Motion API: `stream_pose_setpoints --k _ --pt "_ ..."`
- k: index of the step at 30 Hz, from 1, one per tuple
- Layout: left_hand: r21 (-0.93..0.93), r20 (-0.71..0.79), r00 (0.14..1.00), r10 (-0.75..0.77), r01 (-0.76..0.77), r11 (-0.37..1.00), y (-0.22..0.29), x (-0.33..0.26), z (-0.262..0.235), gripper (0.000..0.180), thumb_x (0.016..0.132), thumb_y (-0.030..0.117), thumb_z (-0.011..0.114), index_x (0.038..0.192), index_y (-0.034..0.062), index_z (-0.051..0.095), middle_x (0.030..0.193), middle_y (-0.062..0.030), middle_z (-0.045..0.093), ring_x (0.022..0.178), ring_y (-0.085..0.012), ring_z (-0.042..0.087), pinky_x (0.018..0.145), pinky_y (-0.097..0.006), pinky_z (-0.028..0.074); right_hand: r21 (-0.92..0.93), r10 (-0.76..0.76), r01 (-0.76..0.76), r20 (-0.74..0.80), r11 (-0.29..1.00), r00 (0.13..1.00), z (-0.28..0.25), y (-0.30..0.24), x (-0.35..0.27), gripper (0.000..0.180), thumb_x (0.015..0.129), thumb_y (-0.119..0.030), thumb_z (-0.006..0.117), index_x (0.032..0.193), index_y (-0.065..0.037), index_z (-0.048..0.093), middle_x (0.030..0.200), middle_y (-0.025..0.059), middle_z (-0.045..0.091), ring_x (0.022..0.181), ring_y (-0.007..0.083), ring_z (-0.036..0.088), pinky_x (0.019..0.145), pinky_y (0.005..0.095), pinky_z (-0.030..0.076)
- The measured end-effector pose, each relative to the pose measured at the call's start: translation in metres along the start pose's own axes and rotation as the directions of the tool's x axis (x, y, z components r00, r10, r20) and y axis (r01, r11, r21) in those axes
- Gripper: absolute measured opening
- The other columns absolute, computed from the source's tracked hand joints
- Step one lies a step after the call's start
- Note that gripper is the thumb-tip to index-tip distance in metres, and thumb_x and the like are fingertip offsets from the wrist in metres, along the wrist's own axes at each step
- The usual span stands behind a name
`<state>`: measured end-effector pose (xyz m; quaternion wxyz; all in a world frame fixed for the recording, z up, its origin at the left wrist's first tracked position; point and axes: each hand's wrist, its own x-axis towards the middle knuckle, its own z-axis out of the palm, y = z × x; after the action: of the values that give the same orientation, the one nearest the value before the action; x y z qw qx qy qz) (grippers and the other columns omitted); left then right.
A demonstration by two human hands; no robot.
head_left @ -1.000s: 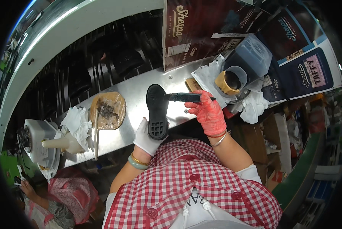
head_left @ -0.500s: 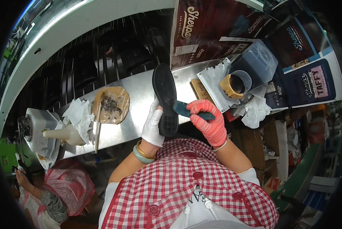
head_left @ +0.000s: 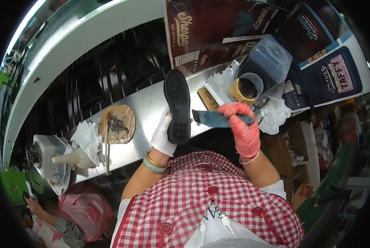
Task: The person scrubs the soles of black slip-on shoes with a blue brush and a dark liquid solution. They repeatedly dip the brush into a container of liquid and scrub the shoe soles, then place the shoes on a conveyor belt. The person also uses a white stick to stir the liquid in the container.
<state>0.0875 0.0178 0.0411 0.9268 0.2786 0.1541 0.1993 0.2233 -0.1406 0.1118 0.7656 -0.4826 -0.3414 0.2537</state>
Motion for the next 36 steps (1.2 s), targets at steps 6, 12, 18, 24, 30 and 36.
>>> stream_pose_setpoints --k 6,12,18,24,30,36 --pt "-0.148 0.07 0.987 -0.143 0.152 0.977 -0.002 0.015 0.009 0.046 0.093 0.036 0.044 0.121 -0.0001 0.048 0.109 -0.0219 0.058 0.095 -0.0343 0.06 0.074 -0.041 0.054 -0.203 -0.06 0.002 -0.28 0.979 0.958 -0.059 -0.041 0.016 0.021 0.092 -0.012 0.053 0.108 0.0 0.058 0.1 0.0043 0.062 0.089 0.0103 0.058 0.081 0.0225 0.046" --pt "-0.104 0.043 0.991 -0.131 0.134 0.986 -0.011 0.012 0.026 0.044 0.092 0.035 0.046 0.12 0.001 0.048 0.109 -0.0191 0.059 0.094 -0.0335 0.061 0.073 -0.043 0.055 -0.622 -0.125 -0.119 -0.334 0.774 0.934 -0.11 -0.045 0.028 0.023 0.086 -0.02 0.062 0.099 -0.001 0.064 0.082 0.0052 0.066 0.078 0.0085 0.06 0.07 0.022 0.046" --pt "-0.052 -0.013 0.993 -0.117 0.116 0.992 -0.018 0.003 0.032 0.044 0.093 0.036 0.044 0.122 0.0031 0.047 0.112 -0.0161 0.058 0.098 -0.0322 0.06 0.073 -0.042 0.055 -0.561 -0.047 -0.197 -0.391 0.804 0.919 -0.121 -0.034 0.034 0.025 0.084 -0.022 0.063 0.099 -0.002 0.065 0.079 0.0047 0.066 0.069 0.0092 0.058 0.064 0.023 0.046" --pt "0.011 -0.044 0.997 -0.065 0.066 0.998 -0.025 -0.002 0.027 0.046 0.093 0.038 0.043 0.128 0.0084 0.043 0.118 -0.0152 0.055 0.098 -0.031 0.06 0.071 -0.039 0.056 -0.525 0.048 -0.289 -0.423 0.8 0.905 -0.121 -0.035 0.045 0.026 0.084 -0.025 0.064 0.098 -0.003 0.066 0.076 0.0035 0.065 0.064 0.0084 0.056 0.059 0.0225 0.045" --pt "-0.06 -0.015 0.993 -0.119 0.118 0.991 -0.025 -0.001 0.02 0.048 0.095 0.038 0.04 0.135 0.0108 0.036 0.121 -0.0156 0.052 0.099 -0.0313 0.06 0.076 -0.039 0.055 -0.488 0.019 -0.237 -0.411 0.84 0.912 -0.124 -0.03 0.047 0.028 0.083 -0.027 0.064 0.097 -0.003 0.066 0.074 0.0008 0.063 0.058 0.0078 0.054 0.055 0.0224 0.045" --pt "-0.039 -0.071 0.993 -0.09 0.087 0.995 -0.026 -0.004 0.019 0.051 0.093 0.044 0.041 0.13 0.0086 0.041 0.117 -0.0145 0.055 0.097 -0.03 0.06 0.072 -0.039 0.056 -0.305 0.181 -0.357 -0.481 0.883 0.858 -0.141 -0.029 0.038 0.026 0.085 -0.028 0.063 0.094 -0.004 0.065 0.073 0.0003 0.063 0.055 0.0051 0.055 0.047 0.0177 0.039"
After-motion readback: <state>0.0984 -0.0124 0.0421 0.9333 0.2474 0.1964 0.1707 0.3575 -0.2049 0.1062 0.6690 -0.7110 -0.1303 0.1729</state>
